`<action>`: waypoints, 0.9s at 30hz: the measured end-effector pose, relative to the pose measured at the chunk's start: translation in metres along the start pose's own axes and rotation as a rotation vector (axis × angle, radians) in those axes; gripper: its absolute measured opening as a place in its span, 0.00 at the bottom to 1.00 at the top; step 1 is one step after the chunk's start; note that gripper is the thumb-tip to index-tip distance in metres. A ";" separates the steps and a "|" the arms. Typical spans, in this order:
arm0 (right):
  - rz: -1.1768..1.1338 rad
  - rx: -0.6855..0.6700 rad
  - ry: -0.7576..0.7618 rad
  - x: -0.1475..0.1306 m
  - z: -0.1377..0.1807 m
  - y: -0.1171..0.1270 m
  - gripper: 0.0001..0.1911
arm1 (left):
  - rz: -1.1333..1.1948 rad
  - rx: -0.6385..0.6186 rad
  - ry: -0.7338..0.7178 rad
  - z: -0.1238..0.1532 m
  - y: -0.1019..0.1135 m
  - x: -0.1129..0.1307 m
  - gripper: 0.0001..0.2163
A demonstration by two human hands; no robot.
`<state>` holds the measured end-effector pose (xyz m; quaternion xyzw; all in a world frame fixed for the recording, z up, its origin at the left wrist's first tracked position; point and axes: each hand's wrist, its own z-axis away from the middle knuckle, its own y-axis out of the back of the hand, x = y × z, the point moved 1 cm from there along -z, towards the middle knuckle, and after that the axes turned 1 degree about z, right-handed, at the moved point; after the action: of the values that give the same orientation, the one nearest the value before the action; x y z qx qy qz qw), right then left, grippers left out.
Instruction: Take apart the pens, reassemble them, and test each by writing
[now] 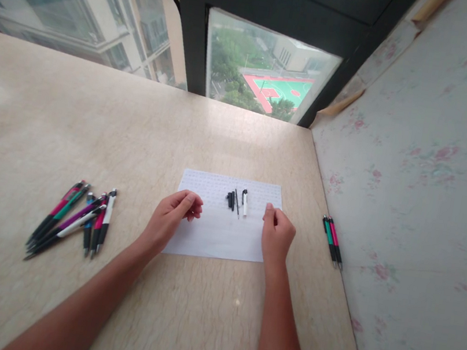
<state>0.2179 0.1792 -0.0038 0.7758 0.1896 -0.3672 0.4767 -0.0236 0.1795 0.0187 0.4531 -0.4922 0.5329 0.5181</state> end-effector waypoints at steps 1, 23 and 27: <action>-0.093 0.043 -0.067 0.003 -0.001 0.000 0.25 | -0.007 0.008 -0.012 0.000 0.001 0.000 0.15; -0.421 0.087 -0.253 0.022 -0.008 -0.006 0.24 | -0.241 0.050 -0.077 -0.004 0.007 -0.013 0.17; -0.118 0.063 -0.102 0.011 -0.004 -0.004 0.23 | -0.226 0.053 -0.070 -0.004 0.008 -0.016 0.17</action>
<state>0.2239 0.1836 -0.0129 0.7583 0.1988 -0.4394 0.4386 -0.0302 0.1821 0.0016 0.5375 -0.4413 0.4677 0.5455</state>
